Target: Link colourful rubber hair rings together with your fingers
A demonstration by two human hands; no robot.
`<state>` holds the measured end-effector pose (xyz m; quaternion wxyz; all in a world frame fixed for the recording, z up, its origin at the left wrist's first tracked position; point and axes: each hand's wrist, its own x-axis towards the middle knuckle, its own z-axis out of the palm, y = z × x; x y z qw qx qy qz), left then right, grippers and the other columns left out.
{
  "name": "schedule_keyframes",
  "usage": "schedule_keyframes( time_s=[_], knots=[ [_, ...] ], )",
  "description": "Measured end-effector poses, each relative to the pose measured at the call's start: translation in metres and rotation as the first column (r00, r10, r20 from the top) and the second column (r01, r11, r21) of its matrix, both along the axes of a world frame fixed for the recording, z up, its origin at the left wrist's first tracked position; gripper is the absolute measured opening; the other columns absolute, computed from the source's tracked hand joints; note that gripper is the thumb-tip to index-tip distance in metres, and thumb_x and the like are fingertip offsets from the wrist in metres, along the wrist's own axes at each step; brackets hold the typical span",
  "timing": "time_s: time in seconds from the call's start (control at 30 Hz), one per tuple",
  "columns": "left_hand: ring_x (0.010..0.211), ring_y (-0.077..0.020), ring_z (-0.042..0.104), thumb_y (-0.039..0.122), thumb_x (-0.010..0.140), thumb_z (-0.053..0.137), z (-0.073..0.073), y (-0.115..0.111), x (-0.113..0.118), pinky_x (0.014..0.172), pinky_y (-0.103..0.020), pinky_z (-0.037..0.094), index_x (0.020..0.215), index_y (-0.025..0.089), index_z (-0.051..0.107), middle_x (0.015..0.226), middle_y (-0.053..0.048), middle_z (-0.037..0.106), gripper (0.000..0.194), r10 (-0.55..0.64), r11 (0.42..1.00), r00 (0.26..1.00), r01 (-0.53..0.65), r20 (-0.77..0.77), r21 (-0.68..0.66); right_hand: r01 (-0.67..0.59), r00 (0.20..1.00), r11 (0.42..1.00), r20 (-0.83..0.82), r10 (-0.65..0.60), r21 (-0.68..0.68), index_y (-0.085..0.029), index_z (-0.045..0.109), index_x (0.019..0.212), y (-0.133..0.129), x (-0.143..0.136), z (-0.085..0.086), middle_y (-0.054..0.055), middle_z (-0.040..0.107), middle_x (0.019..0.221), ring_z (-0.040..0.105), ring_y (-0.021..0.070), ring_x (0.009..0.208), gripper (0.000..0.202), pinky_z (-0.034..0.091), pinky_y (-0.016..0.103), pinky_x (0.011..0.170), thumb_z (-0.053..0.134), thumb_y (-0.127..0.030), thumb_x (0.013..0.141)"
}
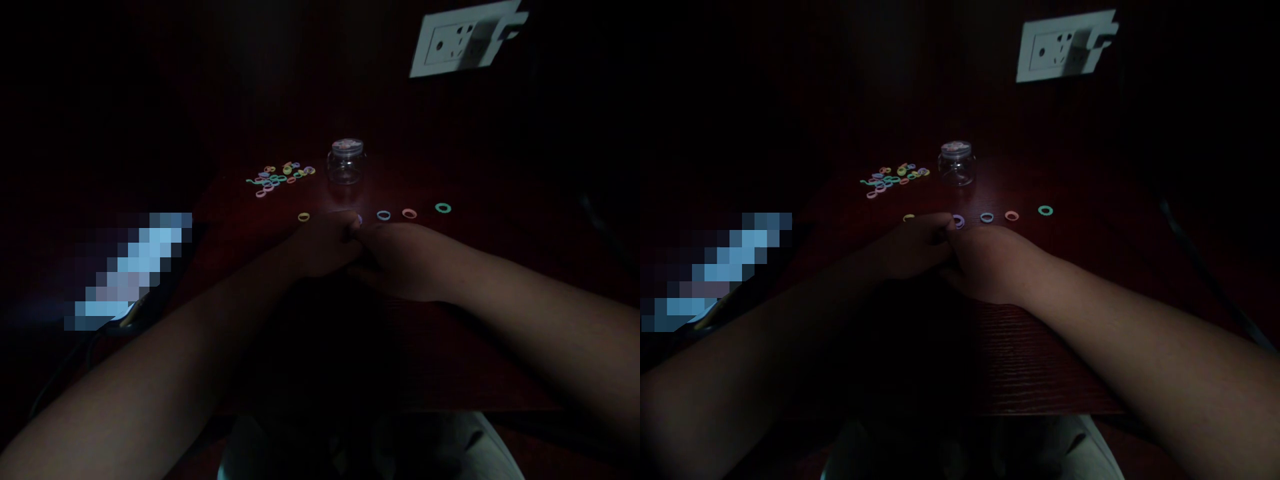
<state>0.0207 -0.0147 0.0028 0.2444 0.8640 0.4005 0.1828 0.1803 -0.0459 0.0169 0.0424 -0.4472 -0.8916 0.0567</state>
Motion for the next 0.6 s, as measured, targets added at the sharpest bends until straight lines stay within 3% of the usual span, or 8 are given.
schedule_keyframes(
  time_s=[0.43,0.6],
  knots=[
    [0.069,-0.0129,0.048,0.028,0.075,0.047,0.0000,0.0003,0.0004,0.060,-0.026,0.038,0.078,0.016,0.053,0.077,-0.001,0.055,0.013,0.003,1.000,1.000,-0.002,-0.005,0.011,0.012,1.000,1.000,0.015,-0.012,0.002,-0.014,0.046,0.122,0.0007,-0.0001,-0.0006,0.011,0.065,0.097,0.061,0.0227,0.081,0.053,0.044,0.031,0.065,0.048,-0.042,0.077],
    [0.069,-0.0133,0.048,0.027,0.074,0.049,0.0008,-0.0001,0.0007,0.061,-0.026,0.039,0.078,0.016,0.052,0.078,-0.002,0.056,0.012,0.011,1.000,1.000,-0.011,-0.017,0.001,0.005,1.000,1.000,0.020,-0.004,-0.017,-0.015,0.052,0.115,0.0002,-0.0012,0.0012,0.010,0.065,0.097,0.061,0.0222,0.082,0.045,0.045,0.030,0.067,0.048,-0.040,0.077]
  ],
)
